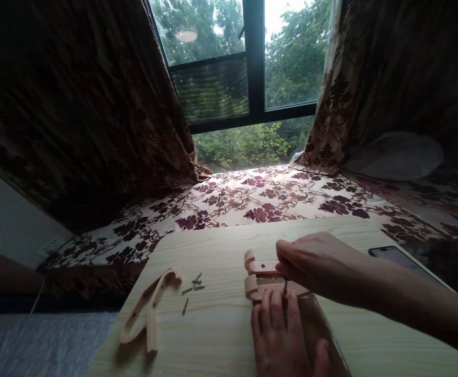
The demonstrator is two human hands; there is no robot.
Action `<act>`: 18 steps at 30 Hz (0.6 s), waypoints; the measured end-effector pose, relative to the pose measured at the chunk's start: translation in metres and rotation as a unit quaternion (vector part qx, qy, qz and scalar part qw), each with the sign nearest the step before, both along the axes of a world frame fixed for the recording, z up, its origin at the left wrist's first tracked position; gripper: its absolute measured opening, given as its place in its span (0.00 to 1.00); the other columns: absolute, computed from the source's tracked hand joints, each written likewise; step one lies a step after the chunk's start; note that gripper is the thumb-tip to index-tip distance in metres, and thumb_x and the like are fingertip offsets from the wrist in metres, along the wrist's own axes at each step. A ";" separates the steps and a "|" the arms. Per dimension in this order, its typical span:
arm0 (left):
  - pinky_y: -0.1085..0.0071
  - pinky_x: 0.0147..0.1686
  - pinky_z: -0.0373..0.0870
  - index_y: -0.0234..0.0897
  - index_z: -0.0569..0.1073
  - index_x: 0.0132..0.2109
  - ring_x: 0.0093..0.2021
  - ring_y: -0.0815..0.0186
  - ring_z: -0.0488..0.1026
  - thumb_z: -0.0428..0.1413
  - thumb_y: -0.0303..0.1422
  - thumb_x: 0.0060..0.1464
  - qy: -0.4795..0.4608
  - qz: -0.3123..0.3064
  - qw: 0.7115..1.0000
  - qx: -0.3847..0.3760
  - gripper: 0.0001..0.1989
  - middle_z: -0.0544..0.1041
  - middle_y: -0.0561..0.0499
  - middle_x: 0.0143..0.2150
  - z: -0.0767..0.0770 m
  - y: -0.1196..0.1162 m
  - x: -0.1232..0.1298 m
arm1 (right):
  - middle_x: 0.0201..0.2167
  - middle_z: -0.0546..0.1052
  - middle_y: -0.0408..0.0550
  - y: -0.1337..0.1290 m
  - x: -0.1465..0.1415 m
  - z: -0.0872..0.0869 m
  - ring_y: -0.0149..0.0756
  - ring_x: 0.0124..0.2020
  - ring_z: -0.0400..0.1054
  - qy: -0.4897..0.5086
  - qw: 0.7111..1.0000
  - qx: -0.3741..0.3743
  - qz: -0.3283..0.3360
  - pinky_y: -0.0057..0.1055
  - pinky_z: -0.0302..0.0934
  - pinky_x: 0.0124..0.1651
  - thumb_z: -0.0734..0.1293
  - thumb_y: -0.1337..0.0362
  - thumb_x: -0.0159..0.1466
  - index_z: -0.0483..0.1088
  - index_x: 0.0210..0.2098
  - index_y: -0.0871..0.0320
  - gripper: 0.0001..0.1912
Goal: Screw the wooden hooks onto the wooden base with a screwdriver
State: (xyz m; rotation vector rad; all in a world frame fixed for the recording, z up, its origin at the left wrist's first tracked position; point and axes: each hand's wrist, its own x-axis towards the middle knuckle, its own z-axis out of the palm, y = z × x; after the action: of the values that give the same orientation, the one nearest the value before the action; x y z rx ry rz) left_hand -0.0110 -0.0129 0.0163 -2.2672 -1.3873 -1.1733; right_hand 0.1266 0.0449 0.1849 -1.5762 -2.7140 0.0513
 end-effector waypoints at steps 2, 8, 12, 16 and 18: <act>0.58 0.54 0.58 0.40 0.70 0.56 0.55 0.56 0.67 0.46 0.56 0.58 -0.013 0.004 1.000 0.014 0.30 0.74 0.48 0.55 -0.001 0.002 0.004 | 0.27 0.78 0.48 0.001 0.001 0.005 0.38 0.26 0.70 0.008 1.000 0.004 0.019 0.31 0.41 0.24 0.64 0.65 0.66 0.68 0.34 0.58 0.05; 0.57 0.48 0.61 0.43 0.74 0.48 0.48 0.56 0.72 0.41 0.58 0.58 -0.109 0.037 0.989 0.096 0.30 0.79 0.49 0.45 -0.019 0.013 0.014 | 0.27 0.76 0.46 -0.002 -0.005 0.004 0.36 0.26 0.69 0.011 0.999 0.001 0.049 0.30 0.44 0.25 0.63 0.71 0.64 0.66 0.31 0.58 0.05; 0.59 0.45 0.62 0.44 0.76 0.46 0.45 0.58 0.74 0.40 0.56 0.59 -0.110 0.057 0.984 0.128 0.29 0.80 0.49 0.42 -0.027 0.021 0.019 | 0.26 0.76 0.47 -0.002 -0.008 -0.006 0.36 0.24 0.69 0.003 0.999 0.023 0.032 0.31 0.42 0.23 0.62 0.68 0.66 0.65 0.31 0.58 0.06; 0.62 0.43 0.62 0.47 0.76 0.40 0.41 0.63 0.75 0.42 0.37 0.65 -0.142 0.105 0.968 0.179 0.18 0.80 0.52 0.37 -0.029 0.029 0.026 | 0.25 0.76 0.48 -0.002 -0.009 -0.008 0.38 0.24 0.70 -0.013 0.999 0.030 0.021 0.33 0.39 0.22 0.62 0.67 0.67 0.65 0.31 0.57 0.07; 0.62 0.42 0.62 0.47 0.76 0.38 0.40 0.62 0.75 0.41 0.37 0.65 -0.147 0.118 0.962 0.195 0.18 0.80 0.53 0.35 -0.030 0.031 0.028 | 0.26 0.77 0.48 -0.002 -0.009 -0.005 0.40 0.25 0.71 -0.010 0.999 0.033 0.011 0.32 0.40 0.23 0.62 0.66 0.67 0.65 0.32 0.58 0.07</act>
State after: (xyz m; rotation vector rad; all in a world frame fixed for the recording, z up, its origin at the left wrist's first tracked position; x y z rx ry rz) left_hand 0.0171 0.0180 -0.0134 -1.6620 -1.3307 -1.5823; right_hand 0.1180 0.0428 0.1800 -1.5388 -2.7189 -0.0535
